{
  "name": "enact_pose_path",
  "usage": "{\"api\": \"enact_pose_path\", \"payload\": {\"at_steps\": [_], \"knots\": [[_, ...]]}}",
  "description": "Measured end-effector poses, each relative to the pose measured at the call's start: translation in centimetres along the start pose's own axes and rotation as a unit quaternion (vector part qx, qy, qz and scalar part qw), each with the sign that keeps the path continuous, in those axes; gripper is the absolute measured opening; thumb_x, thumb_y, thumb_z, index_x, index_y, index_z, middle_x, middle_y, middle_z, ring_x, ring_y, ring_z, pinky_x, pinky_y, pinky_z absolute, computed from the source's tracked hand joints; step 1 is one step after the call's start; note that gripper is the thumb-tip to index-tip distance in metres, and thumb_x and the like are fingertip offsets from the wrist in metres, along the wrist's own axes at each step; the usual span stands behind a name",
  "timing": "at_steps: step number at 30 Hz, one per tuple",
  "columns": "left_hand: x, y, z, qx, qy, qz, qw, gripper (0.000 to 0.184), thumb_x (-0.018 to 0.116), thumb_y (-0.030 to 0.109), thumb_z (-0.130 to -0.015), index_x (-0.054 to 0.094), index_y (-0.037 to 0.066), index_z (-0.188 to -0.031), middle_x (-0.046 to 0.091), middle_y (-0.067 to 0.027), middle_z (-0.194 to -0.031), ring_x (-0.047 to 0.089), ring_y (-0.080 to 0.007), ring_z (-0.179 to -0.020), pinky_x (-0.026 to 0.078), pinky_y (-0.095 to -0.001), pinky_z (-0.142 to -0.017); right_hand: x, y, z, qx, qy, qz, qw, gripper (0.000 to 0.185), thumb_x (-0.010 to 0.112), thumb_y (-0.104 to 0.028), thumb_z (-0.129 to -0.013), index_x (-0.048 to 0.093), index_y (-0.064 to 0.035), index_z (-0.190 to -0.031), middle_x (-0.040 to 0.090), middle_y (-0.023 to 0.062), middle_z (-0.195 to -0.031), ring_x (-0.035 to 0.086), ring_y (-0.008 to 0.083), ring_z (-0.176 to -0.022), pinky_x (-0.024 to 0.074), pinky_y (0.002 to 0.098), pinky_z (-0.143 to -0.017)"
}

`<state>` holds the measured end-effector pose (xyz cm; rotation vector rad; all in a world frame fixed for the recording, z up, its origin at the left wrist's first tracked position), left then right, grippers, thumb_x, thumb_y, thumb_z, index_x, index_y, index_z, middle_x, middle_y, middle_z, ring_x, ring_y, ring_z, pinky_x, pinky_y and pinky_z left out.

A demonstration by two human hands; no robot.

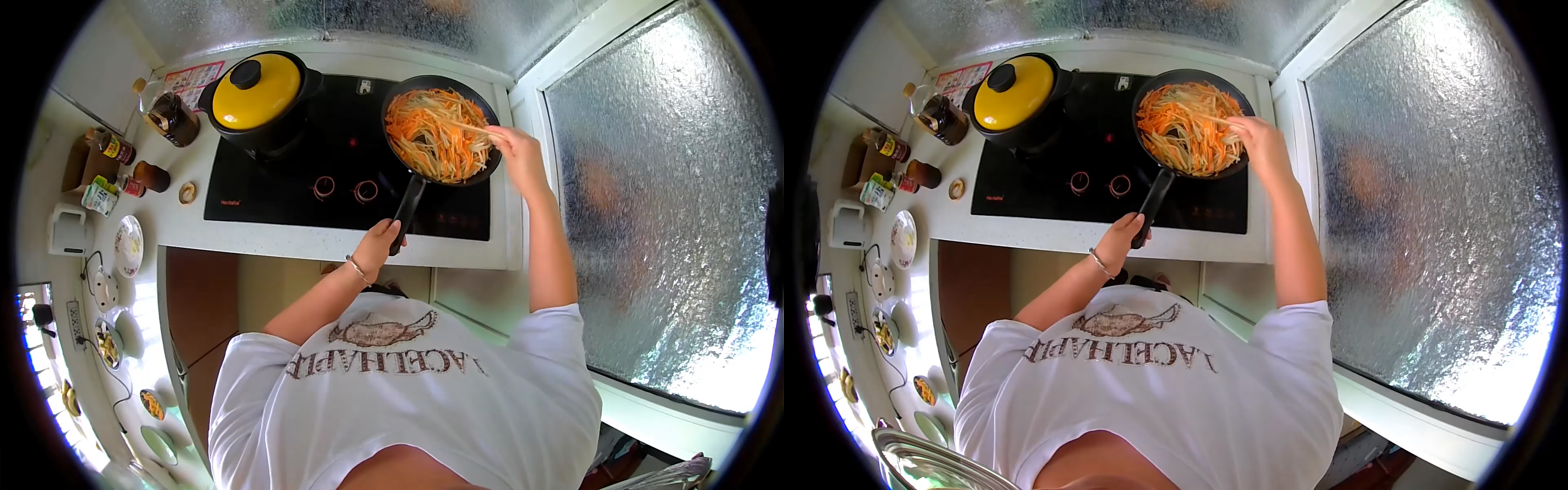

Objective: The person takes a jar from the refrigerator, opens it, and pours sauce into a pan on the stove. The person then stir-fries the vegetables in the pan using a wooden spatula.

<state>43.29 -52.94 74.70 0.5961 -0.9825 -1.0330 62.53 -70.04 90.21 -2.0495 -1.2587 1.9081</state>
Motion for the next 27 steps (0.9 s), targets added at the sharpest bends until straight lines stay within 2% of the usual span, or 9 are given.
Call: {"api": "enact_pose_path", "payload": {"at_steps": [3, 5, 7, 11, 15, 19, 22, 25, 27], "knots": [[0.0, 0.1, -0.1, 0.019, -0.013, -0.018, 1.0, 0.028, 0.041, 0.026, -0.094, 0.053, 0.004, -0.08, 0.052, -0.0011, -0.069, 0.044, -0.0087, -0.063, 0.036, -0.0231, -0.062, 1.4, 1.9, -1.0, -0.084, 0.076, 0.015, 0.993, 0.019, 0.057, -0.014, -0.084, 0.063, -0.0035, -0.099, 0.062, 0.0153, -0.091, 0.06, 0.03, -0.08, 0.0467, 0.0342, -0.071], [0.1, 0.3, 0.2, 0.014, -0.013, -0.02, 1.0, 0.028, 0.041, 0.026, -0.094, 0.053, 0.004, -0.08, 0.052, -0.0011, -0.069, 0.044, -0.0086, -0.063, 0.036, -0.0231, -0.062, 3.4, 2.8, -0.8, -0.051, 0.03, 0.038, 0.998, 0.019, 0.057, -0.011, -0.084, 0.063, -0.0026, -0.1, 0.064, 0.0135, -0.095, 0.062, 0.026, -0.082, 0.0478, 0.0306, -0.073], [0.0, 0.6, 0.2, 0.014, -0.012, -0.023, 1.0, 0.028, 0.041, 0.026, -0.094, 0.053, 0.004, -0.08, 0.052, -0.001, -0.069, 0.044, -0.0086, -0.063, 0.036, -0.0231, -0.061, 5.0, 2.6, -0.2, -0.107, -0.015, 0.038, 0.993, 0.02, 0.057, -0.01, -0.084, 0.062, -0.0031, -0.101, 0.063, 0.0136, -0.096, 0.061, 0.0262, -0.082, 0.0477, 0.0309, -0.074], [0.1, 0.3, 0.0, 0.01, -0.006, -0.013, 1.0, 0.027, 0.042, 0.026, -0.093, 0.052, 0.005, -0.08, 0.052, 0.0, -0.068, 0.041, -0.0079, -0.061, 0.035, -0.0226, -0.059, 0.4, -2.8, 1.7, -0.051, -0.087, -0.006, 0.995, 0.017, 0.057, -0.012, -0.082, 0.063, -0.0023, -0.096, 0.062, 0.0155, -0.091, 0.06, 0.0298, -0.081, 0.0471, 0.0341, -0.071], [0.2, 0.2, 0.0, 0.009, 0.002, -0.015, 1.0, 0.025, 0.042, 0.025, -0.093, 0.052, 0.005, -0.08, 0.051, 0.0007, -0.067, 0.039, -0.0072, -0.059, 0.034, -0.0221, -0.056, 0.7, -4.6, 2.4, -0.068, -0.121, 0.008, 0.99, 0.015, 0.057, -0.011, -0.082, 0.063, -0.0023, -0.094, 0.062, 0.0157, -0.087, 0.06, 0.0302, -0.078, 0.0474, 0.0351, -0.07], [0.0, 0.0, 0.0, 0.016, -0.006, -0.025, 1.0, 0.027, 0.041, 0.025, -0.094, 0.053, 0.004, -0.081, 0.052, -0.0005, -0.068, 0.043, -0.0085, -0.061, 0.035, -0.0231, -0.06, 3.3, -0.9, 0.3, -0.076, -0.042, 0.064, 0.994, 0.017, 0.056, -0.011, -0.085, 0.064, -0.0023, -0.096, 0.065, 0.0117, -0.085, 0.061, 0.0199, -0.072, 0.0475, 0.0291, -0.065], [0.1, 0.2, -0.1, 0.013, -0.008, -0.015, 1.0, 0.026, 0.042, 0.026, -0.094, 0.051, 0.005, -0.081, 0.051, 0.0007, -0.067, 0.039, -0.0073, -0.059, 0.034, -0.0222, -0.056, 2.5, 0.4, -1.0, -0.005, 0.033, -0.049, 0.998, 0.019, 0.055, -0.011, -0.086, 0.062, 0.001, -0.098, 0.064, 0.0073, -0.075, 0.061, 0.0109, -0.062, 0.0481, 0.0242, -0.058], [0.0, -0.1, -0.2, 0.007, -0.007, -0.022, 1.0, 0.026, 0.042, 0.026, -0.094, 0.052, 0.005, -0.082, 0.051, 0.0006, -0.068, 0.039, -0.0073, -0.059, 0.034, -0.0223, -0.056, 3.1, -2.3, -2.0, 0.081, 0.021, -0.142, 0.986, 0.018, 0.055, -0.012, -0.086, 0.062, -0.0006, -0.098, 0.064, 0.0055, -0.075, 0.06, 0.0103, -0.063, 0.048, 0.0232, -0.059], [0.0, -0.1, -0.2, 0.01, -0.011, -0.012, 1.0, 0.026, 0.042, 0.026, -0.094, 0.052, 0.005, -0.082, 0.051, 0.0005, -0.068, 0.039, -0.0075, -0.059, 0.034, -0.0223, -0.057, 5.0, -1.8, -3.3, 0.045, 0.037, -0.142, 0.988, 0.017, 0.055, -0.011, -0.085, 0.063, 0.0002, -0.095, 0.063, 0.0057, -0.071, 0.06, 0.0101, -0.062, 0.0469, 0.0219, -0.057]]}}
Point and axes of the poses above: each hand's wrist, its own z-axis away from the middle knuckle, its own x-axis out of the palm, y = z × x, the point moved 3 cm from there along -z, towards the middle knuckle
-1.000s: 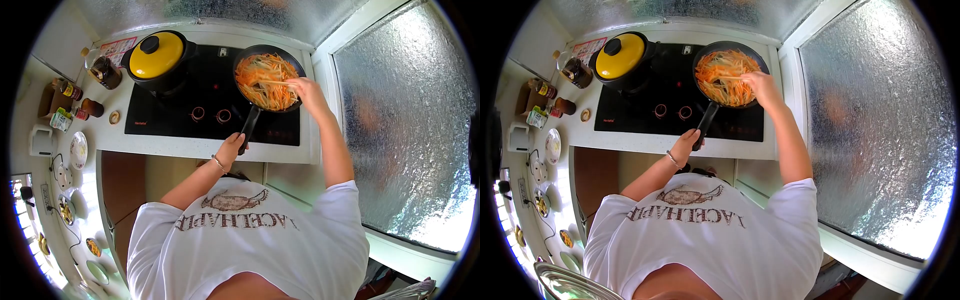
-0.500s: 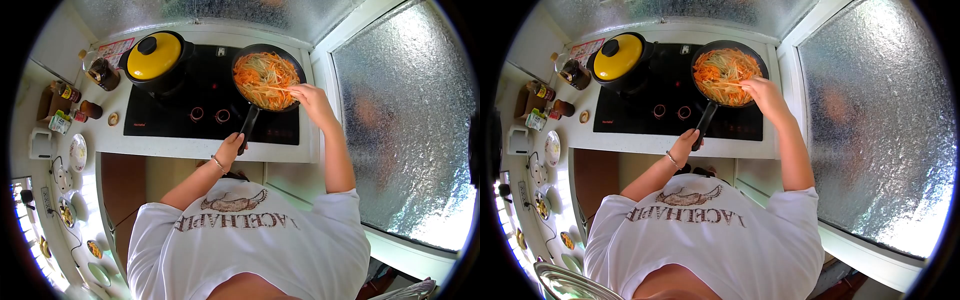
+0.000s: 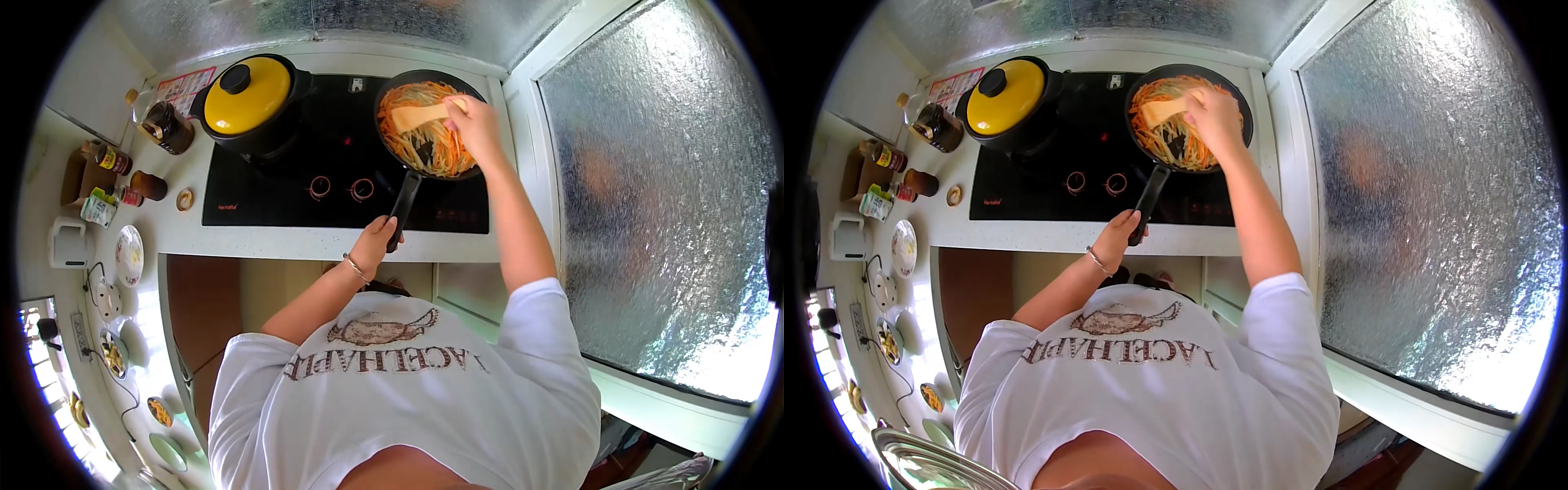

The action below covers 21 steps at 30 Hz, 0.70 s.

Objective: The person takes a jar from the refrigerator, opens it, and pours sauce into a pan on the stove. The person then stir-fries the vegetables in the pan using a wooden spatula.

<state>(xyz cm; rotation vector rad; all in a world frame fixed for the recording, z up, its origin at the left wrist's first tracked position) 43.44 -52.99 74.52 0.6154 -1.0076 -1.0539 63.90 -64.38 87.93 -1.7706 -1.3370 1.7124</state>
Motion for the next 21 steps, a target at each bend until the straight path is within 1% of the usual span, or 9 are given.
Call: {"api": "enact_pose_path", "payload": {"at_steps": [2, 4, 6, 10, 12, 13, 14, 18, 21], "knots": [[0.1, 0.0, 0.0, 0.003, -0.003, 0.002, 1.0, 0.026, 0.042, 0.026, -0.094, 0.052, 0.005, -0.082, 0.051, 0.0005, -0.068, 0.039, -0.0075, -0.059, 0.034, -0.0224, -0.057, 1.4, 1.8, -1.3, 0.055, 0.005, -0.083, 0.995, 0.018, 0.054, -0.011, -0.084, 0.062, 0.0026, -0.092, 0.063, 0.0072, -0.067, 0.059, 0.0103, -0.06, 0.0457, 0.0217, -0.055], [0.0, 0.1, 0.2, 0.008, -0.004, 0.005, 1.0, 0.026, 0.042, 0.026, -0.094, 0.052, 0.005, -0.082, 0.051, 0.0005, -0.068, 0.039, -0.0076, -0.059, 0.034, -0.0224, -0.057, 0.5, 6.2, -2.9, 0.089, 0.049, -0.043, 0.994, 0.018, 0.052, -0.01, -0.082, 0.061, 0.0046, -0.087, 0.061, 0.0076, -0.063, 0.055, 0.0109, -0.053, 0.0436, 0.0244, -0.052], [0.1, 0.3, 0.3, -0.002, 0.009, 0.005, 1.0, 0.027, 0.042, 0.027, -0.094, 0.052, 0.005, -0.082, 0.051, 0.0006, -0.068, 0.04, -0.0076, -0.06, 0.034, -0.0225, -0.058, -1.7, 7.1, -2.7, 0.107, 0.088, -0.027, 0.99, 0.026, 0.046, -0.016, -0.079, 0.062, 0.0027, -0.071, 0.061, 0.0103, -0.06, 0.058, 0.016, -0.052, 0.045, 0.0285, -0.052], [0.1, 0.5, 0.3, -0.006, 0.013, -0.003, 1.0, 0.027, 0.041, 0.025, -0.094, 0.053, 0.004, -0.081, 0.052, -0.0012, -0.069, 0.043, -0.0091, -0.064, 0.035, -0.0229, -0.062, -2.2, 6.2, -2.6, 0.149, 0.117, -0.088, 0.978, 0.018, 0.052, -0.011, -0.084, 0.061, 0.0043, -0.088, 0.06, 0.0074, -0.065, 0.056, 0.0114, -0.055, 0.0436, 0.0242, -0.053], [0.0, 0.3, 0.3, 0.001, 0.006, -0.007, 1.0, 0.027, 0.041, 0.025, -0.094, 0.053, 0.004, -0.082, 0.052, -0.0011, -0.069, 0.044, -0.0091, -0.064, 0.036, -0.0231, -0.062, 0.4, 6.1, -3.0, 0.106, 0.11, -0.137, 0.979, 0.019, 0.051, -0.011, -0.084, 0.061, 0.0047, -0.09, 0.061, 0.0076, -0.067, 0.057, 0.0125, -0.056, 0.0444, 0.0241, -0.054], [0.1, 0.2, 0.3, 0.001, 0.007, -0.009, 1.0, 0.027, 0.041, 0.025, -0.094, 0.053, 0.004, -0.082, 0.052, -0.0011, -0.069, 0.044, -0.0091, -0.064, 0.036, -0.0231, -0.062, 1.9, 7.8, -3.8, 0.049, 0.081, -0.055, 0.994, 0.02, 0.051, -0.011, -0.084, 0.06, 0.0052, -0.092, 0.062, 0.0091, -0.068, 0.058, 0.0126, -0.057, 0.045, 0.0233, -0.056], [0.1, 0.3, 0.3, 0.004, 0.007, -0.001, 1.0, 0.027, 0.041, 0.025, -0.094, 0.053, 0.004, -0.082, 0.052, -0.0011, -0.069, 0.044, -0.0091, -0.064, 0.036, -0.0231, -0.062, 2.3, 5.9, -2.8, 0.085, 0.109, -0.056, 0.989, 0.022, 0.051, -0.012, -0.084, 0.06, 0.0057, -0.092, 0.062, 0.01, -0.066, 0.058, 0.0126, -0.056, 0.045, 0.0237, -0.057], [0.0, 0.4, 0.4, 0.001, 0.01, -0.011, 1.0, 0.027, 0.041, 0.025, -0.094, 0.053, 0.004, -0.082, 0.052, -0.0011, -0.069, 0.044, -0.0091, -0.063, 0.036, -0.0231, -0.062, -1.2, 6.7, -1.8, 0.1, 0.135, 0.009, 0.986, 0.024, 0.049, -0.015, -0.086, 0.06, 0.0054, -0.087, 0.063, 0.0089, -0.065, 0.058, 0.0121, -0.055, 0.0445, 0.0247, -0.054], [-0.1, 0.0, 0.1, 0.002, 0.008, -0.009, 1.0, 0.028, 0.041, 0.025, -0.094, 0.053, 0.004, -0.081, 0.052, -0.0011, -0.069, 0.044, -0.0092, -0.062, 0.036, -0.0233, -0.061, -2.4, 6.2, -1.8, 0.119, 0.172, -0.054, 0.976, 0.026, 0.046, -0.015, -0.086, 0.062, 0.0058, -0.083, 0.064, 0.0117, -0.066, 0.059, 0.0162, -0.053, 0.0465, 0.0278, -0.054]]}}
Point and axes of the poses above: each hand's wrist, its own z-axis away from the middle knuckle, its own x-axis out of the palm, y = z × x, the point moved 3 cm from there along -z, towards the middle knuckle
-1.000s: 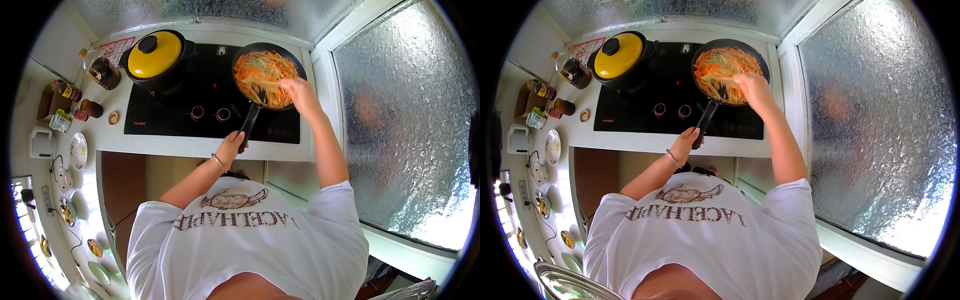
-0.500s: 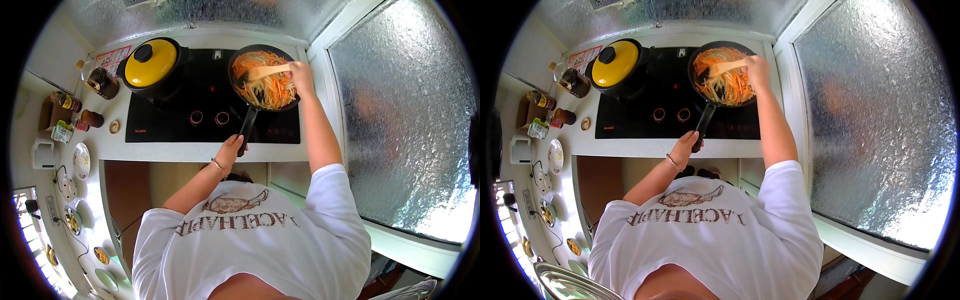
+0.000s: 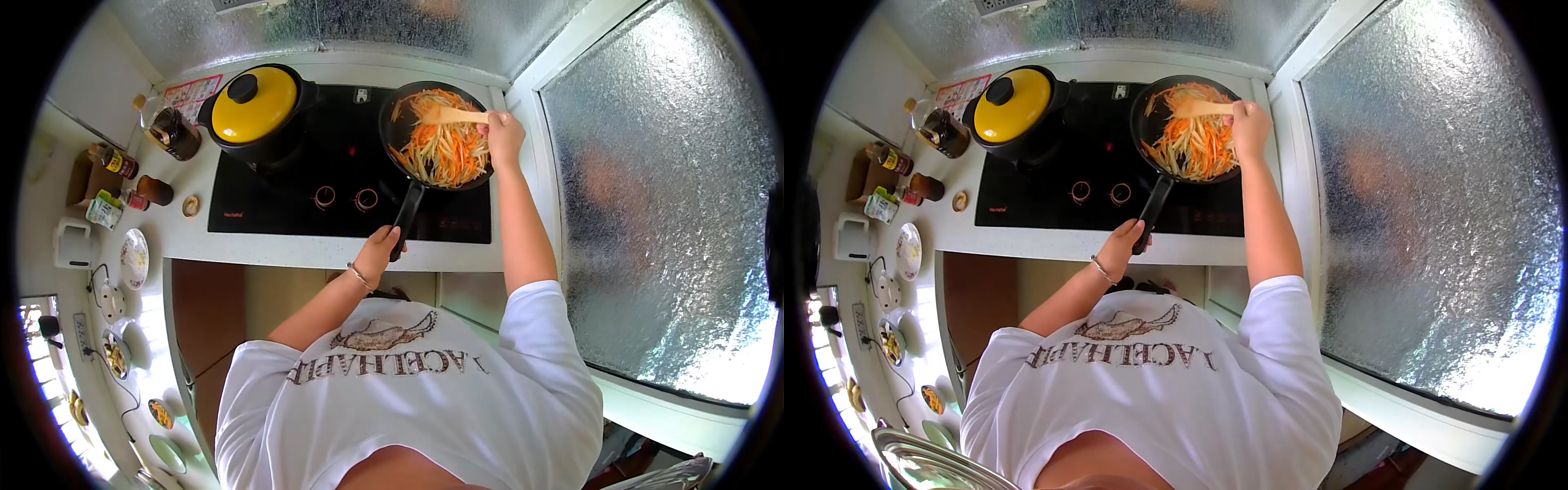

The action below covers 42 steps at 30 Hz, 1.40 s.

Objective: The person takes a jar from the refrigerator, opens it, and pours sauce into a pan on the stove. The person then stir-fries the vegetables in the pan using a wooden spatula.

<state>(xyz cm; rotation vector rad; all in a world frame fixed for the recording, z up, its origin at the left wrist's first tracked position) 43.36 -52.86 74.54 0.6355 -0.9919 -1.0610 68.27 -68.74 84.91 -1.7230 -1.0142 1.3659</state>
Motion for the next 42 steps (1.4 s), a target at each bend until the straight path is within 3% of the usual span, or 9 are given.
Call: {"api": "enact_pose_path", "payload": {"at_steps": [7, 9, 14, 16, 19, 23, 32, 34, 42], "knots": [[0.1, 0.4, 0.1, 0.012, -0.009, 0.005, 1.0, 0.028, 0.041, 0.025, -0.094, 0.053, 0.004, -0.081, 0.052, -0.0012, -0.069, 0.044, -0.0095, -0.063, 0.036, -0.0231, -0.061, 5.0, 0.0, 0.2, -0.003, 0.014, -0.046, 0.999, 0.023, 0.045, -0.013, -0.084, 0.062, 0.0037, -0.085, 0.065, 0.0131, -0.07, 0.064, 0.017, -0.058, 0.0472, 0.027, -0.057], [0.2, 0.5, 0.2, 0.009, -0.009, 0.008, 1.0, 0.028, 0.041, 0.025, -0.094, 0.053, 0.004, -0.081, 0.052, -0.0012, -0.068, 0.044, -0.0095, -0.063, 0.036, -0.0231, -0.061, 3.0, 1.7, -1.7, -0.034, -0.042, 0.149, 0.987, 0.024, 0.045, -0.013, -0.085, 0.062, 0.0047, -0.087, 0.065, 0.0127, -0.072, 0.064, 0.0168, -0.058, 0.0471, 0.026, -0.057], [0.1, 0.2, 0.1, 0.013, -0.004, 0.006, 1.0, 0.028, 0.041, 0.025, -0.094, 0.053, 0.004, -0.081, 0.052, -0.0013, -0.068, 0.044, -0.0095, -0.063, 0.036, -0.0231, -0.062, -2.9, -0.9, -1.8, 0.002, 0.019, 0.009, 1.0, 0.023, 0.048, -0.011, -0.085, 0.062, 0.0047, -0.094, 0.065, 0.0125, -0.074, 0.063, 0.0149, -0.06, 0.0479, 0.0241, -0.06], [0.0, 0.1, 0.0, 0.014, -0.007, 0.005, 1.0, 0.028, 0.041, 0.025, -0.094, 0.053, 0.004, -0.081, 0.052, -0.0014, -0.068, 0.044, -0.0097, -0.062, 0.036, -0.0235, -0.061, -3.1, -1.9, -1.8, -0.074, -0.021, 0.043, 0.996, 0.02, 0.05, -0.01, -0.084, 0.062, 0.0005, -0.095, 0.064, 0.019, -0.08, 0.063, 0.0256, -0.068, 0.0476, 0.0336, -0.067], [0.0, 0.1, 0.0, 0.018, -0.005, 0.004, 1.0, 0.029, 0.041, 0.026, -0.094, 0.053, 0.003, -0.081, 0.052, -0.0014, -0.068, 0.044, -0.0098, -0.062, 0.036, -0.0236, -0.06, -0.5, 0.0, -2.0, -0.197, -0.094, 0.157, 0.963, 0.02, 0.05, -0.009, -0.087, 0.061, -0.0023, -0.102, 0.065, 0.0125, -0.086, 0.063, 0.0206, -0.082, 0.0484, 0.0298, -0.07], [0.1, 0.5, 0.0, 0.025, -0.008, -0.001, 1.0, 0.028, 0.041, 0.026, -0.094, 0.054, 0.003, -0.082, 0.052, -0.0015, -0.068, 0.044, -0.0098, -0.061, 0.036, -0.0235, -0.06, 2.9, 1.3, 1.1, -0.271, -0.183, 0.222, 0.919, 0.022, 0.053, -0.014, -0.085, 0.062, -0.0031, -0.101, 0.061, 0.0168, -0.1, 0.058, 0.0307, -0.091, 0.0457, 0.0374, -0.078], [0.1, 0.4, 0.2, 0.009, 0.0, 0.009, 1.0, 0.026, 0.041, 0.025, -0.094, 0.053, 0.004, -0.084, 0.053, -0.0016, -0.069, 0.044, -0.0092, -0.062, 0.036, -0.0232, -0.06, -2.4, -3.8, 5.2, -0.202, -0.279, 0.215, 0.914, 0.021, 0.052, -0.013, -0.085, 0.062, -0.0011, -0.099, 0.062, 0.0161, -0.092, 0.059, 0.0312, -0.081, 0.0459, 0.0358, -0.073], [0.1, 0.3, 0.2, 0.009, 0.002, 0.01, 1.0, 0.026, 0.041, 0.025, -0.094, 0.053, 0.004, -0.084, 0.053, -0.0016, -0.069, 0.044, -0.0092, -0.062, 0.036, -0.0233, -0.06, -0.9, -0.6, 4.6, -0.272, -0.241, 0.226, 0.904, 0.02, 0.054, -0.011, -0.085, 0.062, -0.0004, -0.1, 0.063, 0.0166, -0.094, 0.062, 0.0253, -0.081, 0.0483, 0.0316, -0.072], [-0.1, 0.1, -0.1, 0.008, -0.004, 0.004, 1.0, 0.026, 0.042, 0.025, -0.093, 0.053, 0.004, -0.083, 0.053, -0.0018, -0.069, 0.045, -0.0096, -0.062, 0.037, -0.0234, -0.061, -3.5, -0.4, -1.1, -0.216, -0.072, 0.169, 0.959, 0.02, 0.053, -0.011, -0.084, 0.063, -0.0019, -0.099, 0.064, 0.0166, -0.084, 0.062, 0.0264, -0.071, 0.0482, 0.0321, -0.068]]}}
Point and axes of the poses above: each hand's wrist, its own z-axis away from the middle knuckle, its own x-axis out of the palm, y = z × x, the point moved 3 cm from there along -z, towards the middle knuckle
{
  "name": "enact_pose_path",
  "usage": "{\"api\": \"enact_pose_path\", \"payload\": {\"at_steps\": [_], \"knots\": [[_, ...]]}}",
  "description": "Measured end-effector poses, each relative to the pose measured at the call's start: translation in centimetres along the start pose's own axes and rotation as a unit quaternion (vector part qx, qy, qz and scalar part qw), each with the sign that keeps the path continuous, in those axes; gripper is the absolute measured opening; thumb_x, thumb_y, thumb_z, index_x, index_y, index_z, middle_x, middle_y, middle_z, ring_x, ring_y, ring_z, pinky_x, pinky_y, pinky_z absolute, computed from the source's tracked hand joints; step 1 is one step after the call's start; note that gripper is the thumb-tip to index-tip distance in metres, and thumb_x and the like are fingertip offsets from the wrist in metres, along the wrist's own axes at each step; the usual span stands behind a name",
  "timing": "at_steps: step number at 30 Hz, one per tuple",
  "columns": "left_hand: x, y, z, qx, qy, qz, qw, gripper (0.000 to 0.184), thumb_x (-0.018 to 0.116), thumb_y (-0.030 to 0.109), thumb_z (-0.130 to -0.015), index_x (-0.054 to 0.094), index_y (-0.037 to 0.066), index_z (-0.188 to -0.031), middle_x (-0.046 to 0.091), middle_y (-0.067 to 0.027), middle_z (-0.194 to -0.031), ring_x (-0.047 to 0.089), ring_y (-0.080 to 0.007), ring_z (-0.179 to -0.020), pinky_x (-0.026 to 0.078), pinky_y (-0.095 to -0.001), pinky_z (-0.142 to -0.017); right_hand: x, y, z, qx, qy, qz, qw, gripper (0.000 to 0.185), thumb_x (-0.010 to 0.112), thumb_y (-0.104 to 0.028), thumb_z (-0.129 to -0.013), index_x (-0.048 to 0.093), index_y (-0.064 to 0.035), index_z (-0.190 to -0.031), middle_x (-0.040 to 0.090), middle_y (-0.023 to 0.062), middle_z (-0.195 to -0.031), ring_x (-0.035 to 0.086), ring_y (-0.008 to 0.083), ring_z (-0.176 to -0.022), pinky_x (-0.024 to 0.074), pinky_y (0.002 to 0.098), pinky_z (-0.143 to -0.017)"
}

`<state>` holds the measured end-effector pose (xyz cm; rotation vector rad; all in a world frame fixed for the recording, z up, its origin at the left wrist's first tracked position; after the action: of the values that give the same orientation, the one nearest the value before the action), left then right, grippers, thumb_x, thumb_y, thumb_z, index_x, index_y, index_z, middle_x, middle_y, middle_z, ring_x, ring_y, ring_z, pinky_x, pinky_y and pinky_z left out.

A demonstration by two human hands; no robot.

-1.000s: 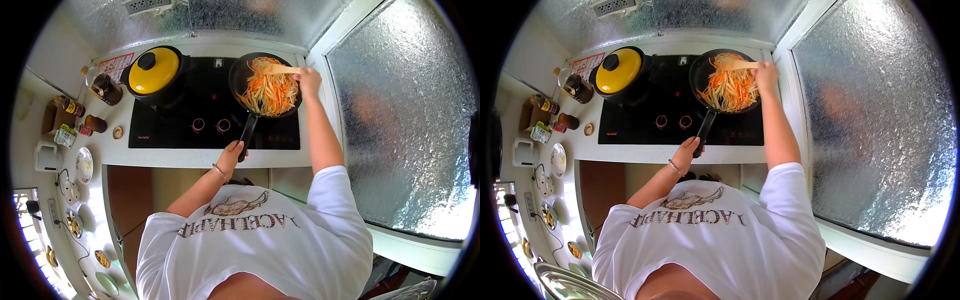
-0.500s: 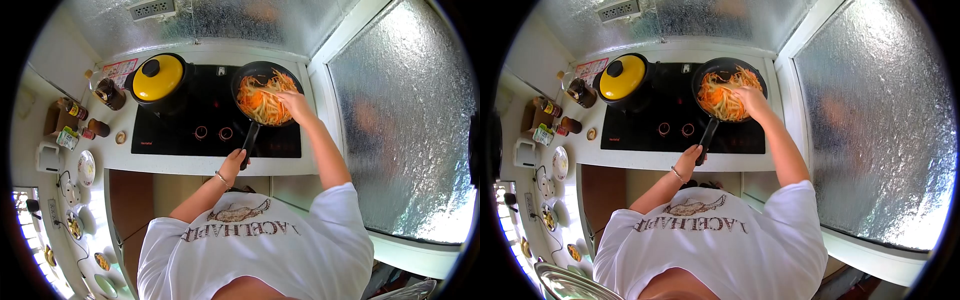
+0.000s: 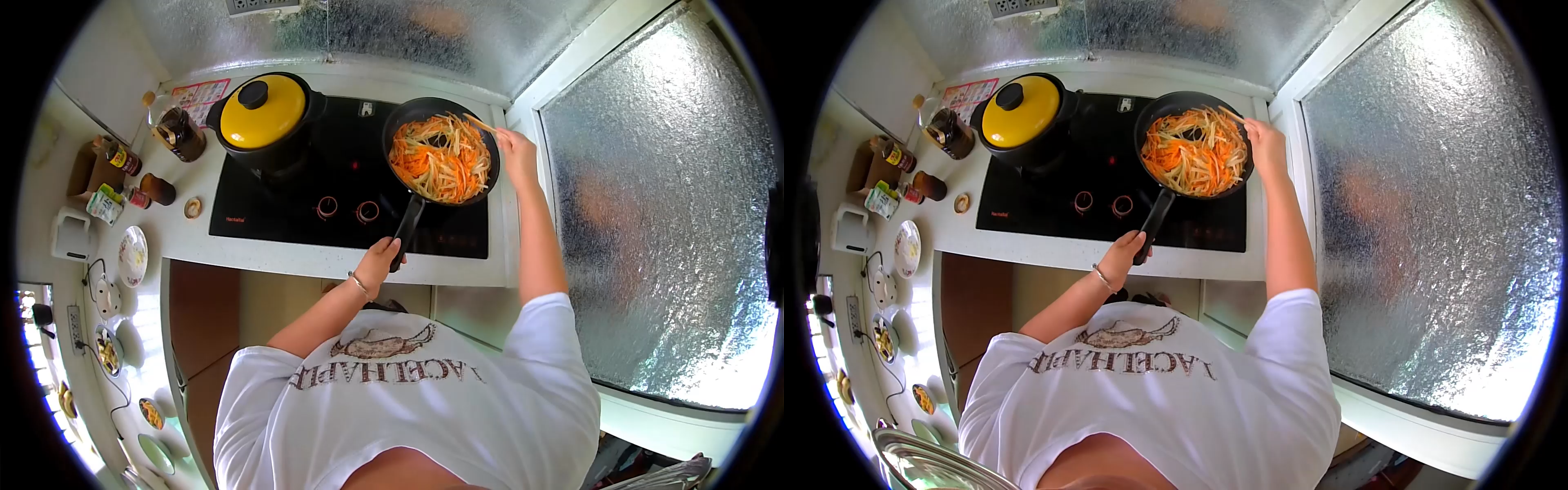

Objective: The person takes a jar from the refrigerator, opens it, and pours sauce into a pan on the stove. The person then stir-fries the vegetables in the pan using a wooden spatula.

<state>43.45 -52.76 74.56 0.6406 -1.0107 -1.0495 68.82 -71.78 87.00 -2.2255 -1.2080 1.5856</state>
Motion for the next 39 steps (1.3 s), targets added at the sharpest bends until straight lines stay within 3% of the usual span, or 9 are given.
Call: {"api": "enact_pose_path", "payload": {"at_steps": [7, 12, 14, 19, 23, 26, 32, 37, 39], "knots": [[-0.1, -0.1, -0.1, -0.013, -0.001, 0.013, 1.0, 0.026, 0.042, 0.025, -0.093, 0.053, 0.004, -0.083, 0.053, -0.0016, -0.069, 0.045, -0.0092, -0.062, 0.037, -0.0231, -0.06, 1.6, -2.3, -0.1, 0.044, -0.125, -0.057, 0.99, 0.023, 0.052, -0.014, -0.085, 0.062, 0.0005, -0.099, 0.065, 0.0156, -0.085, 0.062, 0.0213, -0.071, 0.0482, 0.0299, -0.067], [-0.2, -0.4, -0.2, -0.003, -0.008, 0.013, 1.0, 0.026, 0.043, 0.026, -0.093, 0.053, 0.004, -0.082, 0.053, -0.001, -0.069, 0.044, -0.0083, -0.062, 0.036, -0.0223, -0.06, -3.2, 0.4, -1.0, 0.047, -0.05, -0.011, 0.998, 0.02, 0.051, -0.008, -0.083, 0.063, 0.0005, -0.096, 0.065, 0.0136, -0.079, 0.062, 0.0173, -0.065, 0.0489, 0.0276, -0.063], [-0.2, -0.3, -0.2, 0.0, -0.007, 0.016, 1.0, 0.026, 0.043, 0.026, -0.093, 0.053, 0.004, -0.082, 0.053, -0.0008, -0.069, 0.044, -0.008, -0.062, 0.036, -0.0221, -0.06, -3.6, 2.0, -1.2, 0.127, -0.025, 0.035, 0.991, 0.019, 0.053, -0.009, -0.082, 0.064, 0.0009, -0.095, 0.065, 0.0128, -0.076, 0.061, 0.0161, -0.063, 0.0484, 0.027, -0.063], [-0.2, -0.2, -0.2, -0.006, -0.001, 0.01, 1.0, 0.026, 0.043, 0.026, -0.093, 0.054, 0.004, -0.083, 0.053, -0.0003, -0.069, 0.044, -0.0076, -0.062, 0.035, -0.0217, -0.059, -0.7, 0.6, -0.1, 0.096, -0.066, -0.068, 0.991, 0.019, 0.054, -0.01, -0.082, 0.063, 0.0027, -0.092, 0.064, 0.0117, -0.072, 0.058, 0.015, -0.058, 0.0468, 0.0268, -0.059], [-0.2, -0.3, -0.2, -0.005, -0.013, 0.018, 1.0, 0.025, 0.043, 0.025, -0.093, 0.054, 0.004, -0.083, 0.053, -0.0005, -0.069, 0.044, -0.0077, -0.062, 0.036, -0.0217, -0.059, -4.7, -1.9, 0.3, 0.093, -0.02, 0.007, 0.995, 0.02, 0.05, -0.01, -0.083, 0.063, 0.0035, -0.09, 0.063, 0.0135, -0.071, 0.06, 0.016, -0.057, 0.0466, 0.0271, -0.057], [-0.1, -0.4, -0.2, -0.005, -0.014, 0.025, 1.0, 0.026, 0.042, 0.025, -0.094, 0.053, 0.004, -0.083, 0.053, -0.0008, -0.069, 0.045, -0.0079, -0.062, 0.036, -0.022, -0.06, -4.0, 0.8, 0.4, 0.185, -0.074, 0.063, 0.978, 0.022, 0.05, -0.012, -0.084, 0.062, 0.004, -0.091, 0.063, 0.0144, -0.07, 0.061, 0.0169, -0.055, 0.0466, 0.0274, -0.056], [-0.1, -0.4, -0.1, -0.004, -0.017, 0.016, 1.0, 0.026, 0.042, 0.025, -0.094, 0.053, 0.004, -0.083, 0.053, -0.0013, -0.07, 0.045, -0.0083, -0.062, 0.037, -0.0224, -0.06, -0.6, 1.7, 0.4, 0.168, 0.068, -0.154, 0.971, 0.024, 0.05, -0.017, -0.084, 0.061, 0.005, -0.081, 0.063, 0.0118, -0.063, 0.063, 0.0162, -0.055, 0.0472, 0.0286, -0.053], [-0.1, -0.4, -0.2, -0.008, -0.011, 0.01, 1.0, 0.026, 0.042, 0.025, -0.094, 0.053, 0.004, -0.084, 0.053, -0.0013, -0.07, 0.045, -0.0085, -0.063, 0.037, -0.0225, -0.06, -3.0, 2.0, 1.4, 0.228, -0.018, 0.005, 0.974, 0.023, 0.049, -0.012, -0.084, 0.06, 0.0075, -0.086, 0.064, 0.0108, -0.075, 0.062, 0.0163, -0.057, 0.0492, 0.0258, -0.053], [-0.1, -0.4, -0.3, -0.003, -0.011, 0.01, 1.0, 0.026, 0.042, 0.026, -0.094, 0.053, 0.004, -0.085, 0.053, -0.0012, -0.07, 0.045, -0.0085, -0.063, 0.037, -0.0226, -0.06, -0.2, 3.0, 1.9, 0.232, 0.041, -0.177, 0.956, 0.021, 0.049, -0.01, -0.084, 0.06, 0.0084, -0.086, 0.063, 0.0127, -0.075, 0.062, 0.0176, -0.058, 0.0505, 0.0253, -0.054]]}}
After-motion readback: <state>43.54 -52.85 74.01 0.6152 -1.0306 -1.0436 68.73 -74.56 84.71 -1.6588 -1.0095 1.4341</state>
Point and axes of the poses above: each hand's wrist, its own z-axis away from the middle knuckle, its own x-axis out of the palm, y = z × x, the point moved 3 cm from there along -z, towards the middle knuckle
